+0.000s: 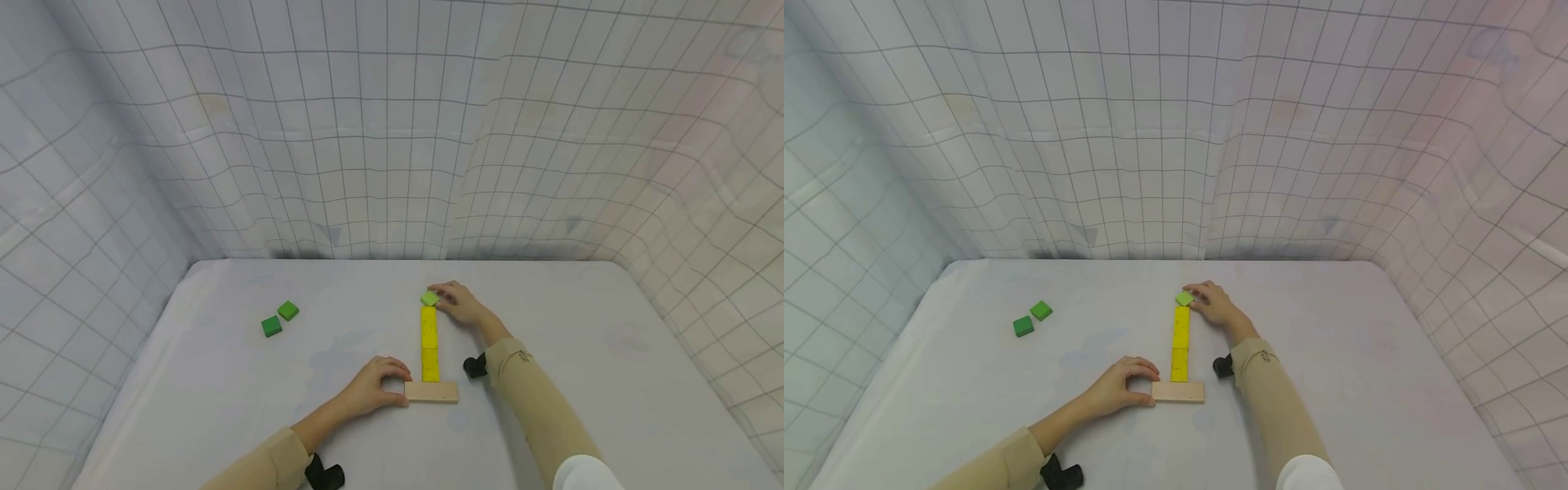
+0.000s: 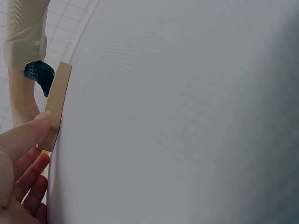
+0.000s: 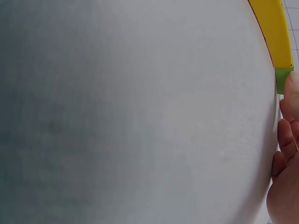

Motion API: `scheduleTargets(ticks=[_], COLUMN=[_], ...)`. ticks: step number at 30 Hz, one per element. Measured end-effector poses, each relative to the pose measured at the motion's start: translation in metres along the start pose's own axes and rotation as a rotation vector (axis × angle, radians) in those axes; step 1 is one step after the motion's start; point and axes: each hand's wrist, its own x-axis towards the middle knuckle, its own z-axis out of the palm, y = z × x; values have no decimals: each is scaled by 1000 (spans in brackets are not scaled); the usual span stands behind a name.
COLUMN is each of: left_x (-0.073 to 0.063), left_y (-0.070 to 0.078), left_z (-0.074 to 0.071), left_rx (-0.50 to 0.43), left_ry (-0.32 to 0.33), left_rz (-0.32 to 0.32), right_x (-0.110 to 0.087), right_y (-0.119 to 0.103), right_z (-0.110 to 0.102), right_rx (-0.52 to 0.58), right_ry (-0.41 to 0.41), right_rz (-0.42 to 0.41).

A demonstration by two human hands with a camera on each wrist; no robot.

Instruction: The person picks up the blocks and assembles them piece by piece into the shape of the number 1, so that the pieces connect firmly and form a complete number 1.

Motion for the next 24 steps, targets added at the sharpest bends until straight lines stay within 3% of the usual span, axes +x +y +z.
scheduleTargets(ticks=[24], left_x=[0], left_y=[1], left_z=[0], left_rx=[-9], left_ry=[2], left_rz=[-11], right_x=[-2], right_y=[-1], right_z=[1], right_rx=[6], right_ry=[27], right_rz=[7])
